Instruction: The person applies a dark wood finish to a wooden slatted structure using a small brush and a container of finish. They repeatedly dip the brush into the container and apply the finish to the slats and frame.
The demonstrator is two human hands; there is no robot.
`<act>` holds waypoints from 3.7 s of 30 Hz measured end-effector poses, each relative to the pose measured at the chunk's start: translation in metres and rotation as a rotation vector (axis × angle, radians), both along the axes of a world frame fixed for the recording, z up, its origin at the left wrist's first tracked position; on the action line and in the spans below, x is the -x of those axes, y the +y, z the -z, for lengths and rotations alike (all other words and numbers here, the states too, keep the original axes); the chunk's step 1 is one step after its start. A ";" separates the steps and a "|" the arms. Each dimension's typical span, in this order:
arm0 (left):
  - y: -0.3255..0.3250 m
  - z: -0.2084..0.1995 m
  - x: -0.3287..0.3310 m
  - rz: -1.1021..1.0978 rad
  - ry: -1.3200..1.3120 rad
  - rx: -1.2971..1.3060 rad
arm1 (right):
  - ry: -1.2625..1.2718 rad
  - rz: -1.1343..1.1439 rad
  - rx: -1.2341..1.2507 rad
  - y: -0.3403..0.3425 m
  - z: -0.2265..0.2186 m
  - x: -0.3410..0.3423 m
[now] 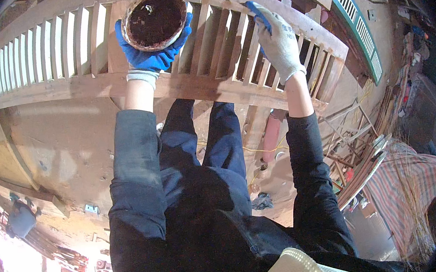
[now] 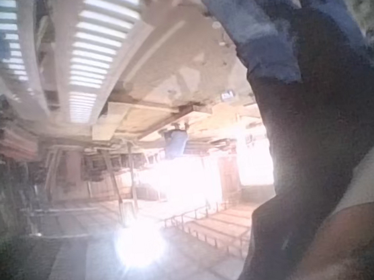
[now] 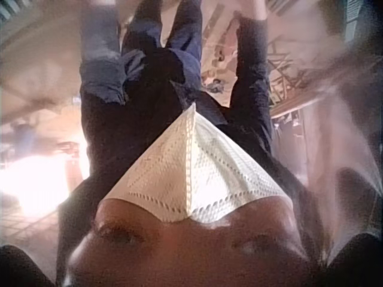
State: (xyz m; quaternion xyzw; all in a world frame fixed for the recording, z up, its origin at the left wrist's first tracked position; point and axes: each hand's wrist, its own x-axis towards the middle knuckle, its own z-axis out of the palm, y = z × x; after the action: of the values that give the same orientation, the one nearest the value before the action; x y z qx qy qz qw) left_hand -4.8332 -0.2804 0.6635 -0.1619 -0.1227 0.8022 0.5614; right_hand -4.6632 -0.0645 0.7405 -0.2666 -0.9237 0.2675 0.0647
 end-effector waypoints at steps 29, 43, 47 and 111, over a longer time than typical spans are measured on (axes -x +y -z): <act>-0.083 -0.023 0.050 -0.248 -0.055 0.116 | -0.135 -0.202 -0.188 -0.047 0.006 0.066; -0.086 -0.008 0.052 -0.247 -0.087 -0.018 | -0.137 -0.113 -0.226 -0.067 0.004 0.068; -0.086 -0.003 0.053 -0.254 -0.065 -0.021 | -0.261 -0.106 -0.269 -0.082 0.001 0.075; -0.084 -0.009 0.053 -0.253 -0.108 -0.039 | -0.276 -0.254 -0.404 -0.059 0.013 0.066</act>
State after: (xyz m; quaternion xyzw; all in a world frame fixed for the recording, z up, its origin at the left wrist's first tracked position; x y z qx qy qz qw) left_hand -4.8860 -0.3639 0.6722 -0.1773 -0.1875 0.8543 0.4512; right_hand -4.7296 -0.1239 0.7277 -0.1641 -0.9844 0.0448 -0.0439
